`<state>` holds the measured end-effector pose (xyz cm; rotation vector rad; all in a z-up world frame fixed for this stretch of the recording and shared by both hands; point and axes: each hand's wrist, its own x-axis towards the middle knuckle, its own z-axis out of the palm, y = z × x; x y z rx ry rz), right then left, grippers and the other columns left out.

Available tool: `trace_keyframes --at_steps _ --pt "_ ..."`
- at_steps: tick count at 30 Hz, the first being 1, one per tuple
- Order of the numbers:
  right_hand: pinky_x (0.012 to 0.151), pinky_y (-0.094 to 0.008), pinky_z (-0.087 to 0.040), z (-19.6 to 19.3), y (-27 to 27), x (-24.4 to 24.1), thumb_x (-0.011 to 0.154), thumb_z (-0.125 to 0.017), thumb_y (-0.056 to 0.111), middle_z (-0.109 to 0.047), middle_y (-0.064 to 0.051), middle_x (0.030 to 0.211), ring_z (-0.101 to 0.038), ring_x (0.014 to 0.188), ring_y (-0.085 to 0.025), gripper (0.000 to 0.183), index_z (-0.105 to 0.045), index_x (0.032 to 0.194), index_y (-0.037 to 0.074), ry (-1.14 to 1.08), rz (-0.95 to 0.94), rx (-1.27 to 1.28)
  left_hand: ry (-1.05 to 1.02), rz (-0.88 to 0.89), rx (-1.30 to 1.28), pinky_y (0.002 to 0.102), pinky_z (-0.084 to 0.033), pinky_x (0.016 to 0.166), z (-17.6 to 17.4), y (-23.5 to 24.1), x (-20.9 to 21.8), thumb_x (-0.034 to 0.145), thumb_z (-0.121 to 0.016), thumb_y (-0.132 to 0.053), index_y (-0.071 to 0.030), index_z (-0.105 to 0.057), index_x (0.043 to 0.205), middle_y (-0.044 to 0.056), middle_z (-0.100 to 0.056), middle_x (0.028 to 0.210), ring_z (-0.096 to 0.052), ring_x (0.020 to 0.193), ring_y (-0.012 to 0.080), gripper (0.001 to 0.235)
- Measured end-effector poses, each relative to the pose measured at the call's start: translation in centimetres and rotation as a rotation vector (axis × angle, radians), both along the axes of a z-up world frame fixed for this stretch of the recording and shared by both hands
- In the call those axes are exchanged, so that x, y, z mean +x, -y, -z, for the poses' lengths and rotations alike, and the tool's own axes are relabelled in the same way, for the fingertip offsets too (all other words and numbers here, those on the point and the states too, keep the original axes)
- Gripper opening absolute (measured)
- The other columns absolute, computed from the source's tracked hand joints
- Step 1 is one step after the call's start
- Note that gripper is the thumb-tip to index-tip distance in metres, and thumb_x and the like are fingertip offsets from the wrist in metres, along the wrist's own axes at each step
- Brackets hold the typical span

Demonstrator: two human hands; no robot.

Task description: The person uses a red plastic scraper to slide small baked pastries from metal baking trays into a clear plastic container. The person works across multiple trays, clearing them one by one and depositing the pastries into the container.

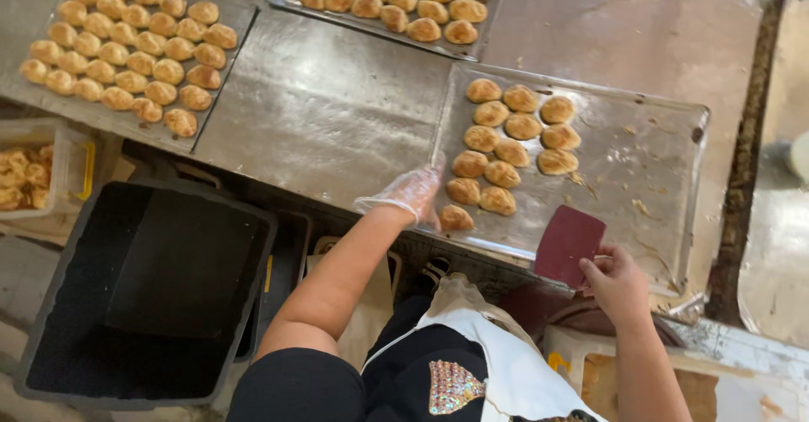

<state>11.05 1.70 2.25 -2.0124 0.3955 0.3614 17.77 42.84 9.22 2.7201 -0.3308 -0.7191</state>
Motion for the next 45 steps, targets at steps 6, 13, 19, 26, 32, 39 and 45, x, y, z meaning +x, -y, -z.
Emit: trace_keyframes --at_steps 6,13,19,26,32,39,45 --pt "0.056 -0.034 -0.058 2.2 -9.1 7.6 0.092 -0.072 0.009 -0.072 -0.019 0.093 -0.069 0.066 -0.019 0.039 -0.059 0.126 -0.006 -0.046 -0.115 0.171 0.009 0.142 -0.023 0.041 -0.048 0.105 1.9 -0.5 1.3 0.053 -0.100 -0.038 0.008 -0.016 0.155 0.025 -0.050 0.145 -0.056 0.129 0.0351 0.140" --pt "0.053 -0.032 -0.058 1.2 -12.4 9.0 0.091 -0.073 0.009 -0.074 -0.015 0.090 -0.066 0.063 -0.018 0.042 -0.059 0.130 -0.002 -0.119 -0.142 -0.029 0.012 0.118 -0.111 0.043 -0.053 0.099 1.9 -1.3 2.2 0.054 -0.097 -0.029 0.007 -0.017 0.159 0.024 -0.055 0.139 -0.062 0.121 0.0380 0.137" --pt "0.055 -0.032 -0.061 0.4 -14.1 8.5 0.092 -0.071 0.010 -0.075 -0.015 0.096 -0.072 0.069 -0.018 0.041 -0.058 0.129 -0.002 -0.092 -0.123 0.039 0.019 0.060 -0.187 0.045 -0.055 0.096 1.1 -1.6 1.4 0.056 -0.098 -0.032 0.008 -0.008 0.158 0.031 -0.048 0.140 -0.063 0.116 0.0433 0.142" --pt "0.057 -0.034 -0.064 0.4 -14.0 7.4 0.092 -0.070 0.008 -0.074 -0.015 0.102 -0.073 0.077 -0.019 0.040 -0.058 0.129 -0.002 -0.057 -0.101 0.021 0.111 0.045 -0.202 0.045 -0.052 0.100 2.7 0.0 -0.6 0.051 -0.100 -0.033 -0.001 0.004 0.158 0.036 -0.038 0.142 -0.059 0.119 0.0484 0.152" --pt "0.057 -0.034 -0.063 0.2 -13.5 7.6 0.093 -0.070 0.008 -0.074 -0.016 0.098 -0.072 0.075 -0.020 0.040 -0.057 0.130 -0.003 -0.083 -0.103 0.049 0.096 0.051 -0.266 0.045 -0.054 0.098 4.5 0.6 -1.3 0.064 -0.094 -0.025 -0.013 0.004 0.163 0.045 -0.024 0.151 -0.060 0.113 0.0518 0.140" --pt "0.055 -0.035 -0.062 -0.2 -14.1 6.4 0.093 -0.070 0.006 -0.074 -0.015 0.093 -0.070 0.069 -0.020 0.040 -0.057 0.129 -0.004 -0.110 -0.113 0.039 0.313 0.043 -0.367 0.048 -0.049 0.107 3.8 0.0 -2.8 0.061 -0.094 -0.027 -0.015 -0.003 0.164 0.040 -0.033 0.147 -0.055 0.125 0.0536 0.138" --pt "0.055 -0.034 -0.060 -0.6 -12.9 5.6 0.091 -0.073 0.012 -0.078 -0.016 0.092 -0.073 0.066 -0.022 0.041 -0.061 0.128 -0.001 -0.068 -0.160 -0.134 0.022 -0.069 -0.210 0.046 -0.043 0.111 1.8 -0.6 -1.3 0.059 -0.097 -0.039 -0.013 -0.004 0.160 0.030 -0.031 0.157 -0.047 0.134 0.0462 0.140"
